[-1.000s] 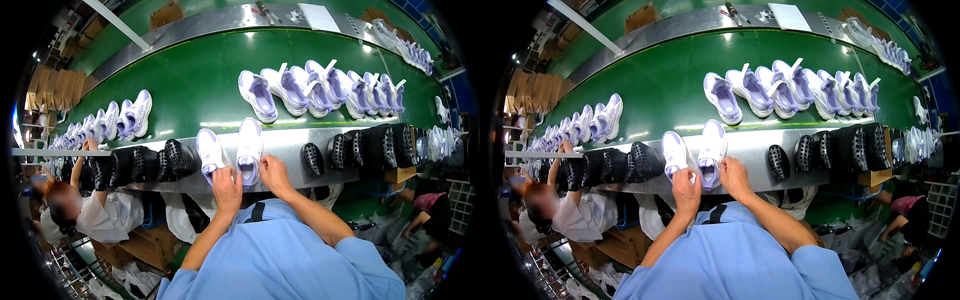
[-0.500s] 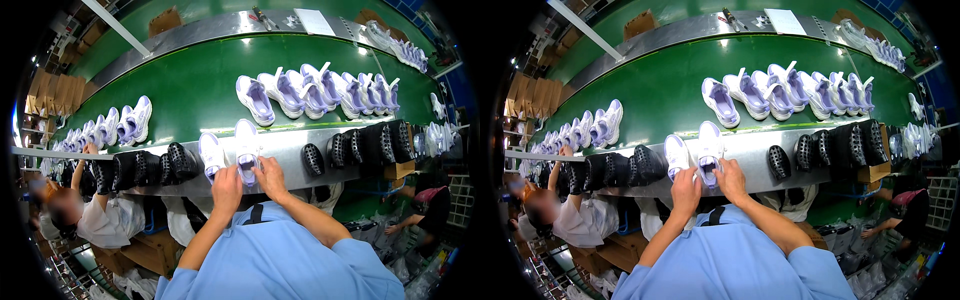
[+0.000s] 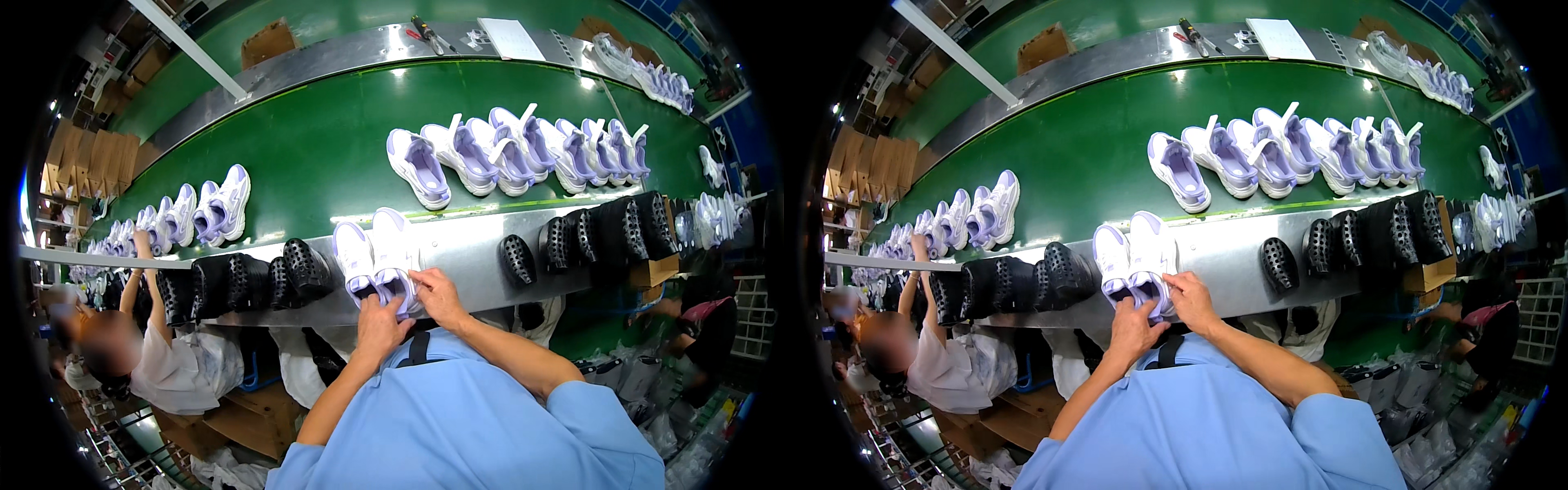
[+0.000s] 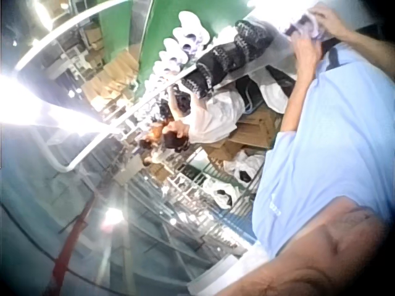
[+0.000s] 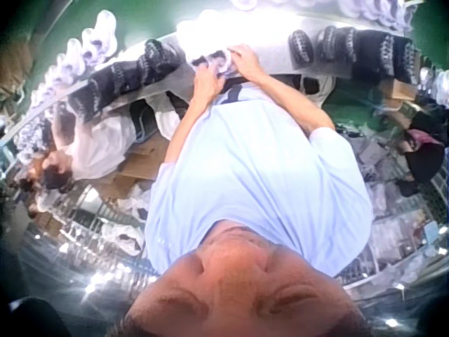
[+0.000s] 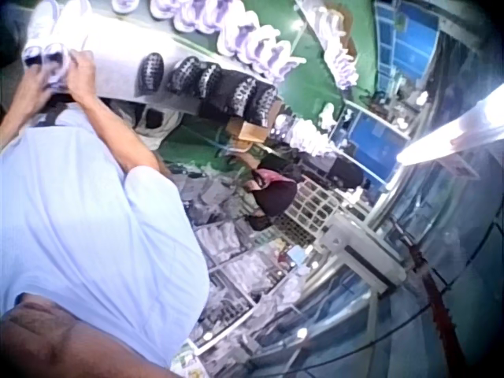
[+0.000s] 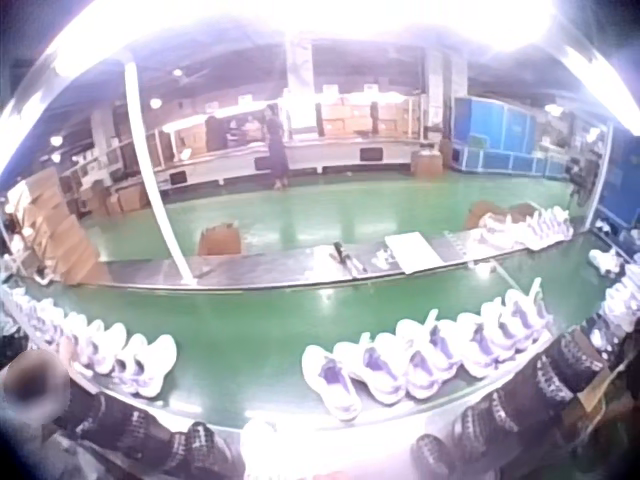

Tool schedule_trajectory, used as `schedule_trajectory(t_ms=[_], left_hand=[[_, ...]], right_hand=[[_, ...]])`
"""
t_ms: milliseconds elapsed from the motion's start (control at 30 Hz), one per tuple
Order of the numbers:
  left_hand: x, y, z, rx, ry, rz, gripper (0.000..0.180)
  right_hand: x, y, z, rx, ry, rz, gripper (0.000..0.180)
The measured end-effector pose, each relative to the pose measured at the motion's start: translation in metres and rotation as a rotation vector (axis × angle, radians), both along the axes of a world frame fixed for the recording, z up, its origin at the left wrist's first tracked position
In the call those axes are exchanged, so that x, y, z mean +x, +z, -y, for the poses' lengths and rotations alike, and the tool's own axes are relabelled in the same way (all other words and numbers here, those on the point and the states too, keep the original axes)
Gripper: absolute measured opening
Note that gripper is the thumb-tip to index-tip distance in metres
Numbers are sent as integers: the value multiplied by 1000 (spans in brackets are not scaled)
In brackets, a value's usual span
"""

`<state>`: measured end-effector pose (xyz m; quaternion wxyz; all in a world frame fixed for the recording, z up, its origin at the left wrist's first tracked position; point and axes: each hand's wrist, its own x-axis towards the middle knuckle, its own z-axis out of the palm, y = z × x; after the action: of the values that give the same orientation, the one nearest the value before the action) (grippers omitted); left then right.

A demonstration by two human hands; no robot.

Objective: The person places white and purple shoes onto a tray and fits black plastic inserts into the back of each shoe by hand.

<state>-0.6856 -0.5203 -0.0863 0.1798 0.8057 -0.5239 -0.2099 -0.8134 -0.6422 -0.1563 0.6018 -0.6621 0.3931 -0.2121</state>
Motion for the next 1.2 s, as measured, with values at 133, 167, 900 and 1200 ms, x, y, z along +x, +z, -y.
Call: schedule_trajectory(t_ms=[133, 167, 900, 1200], left_hand=[[14, -24, -12, -126, 188, -246, 31], [13, -23, -12, -147, 178, -270, 30], [66, 16, 87, -191, 249, 263, 25], [205, -65, 154, -22, 307, 298, 36]], right_hand=[[-8, 11, -3, 196, -83, 129, 29], [-12, 17, 1, 182, -129, 123, 27], [-66, 43, 198, -768, -95, -528, 61], [-27, 31, 290, -865, 421, -959, 64]])
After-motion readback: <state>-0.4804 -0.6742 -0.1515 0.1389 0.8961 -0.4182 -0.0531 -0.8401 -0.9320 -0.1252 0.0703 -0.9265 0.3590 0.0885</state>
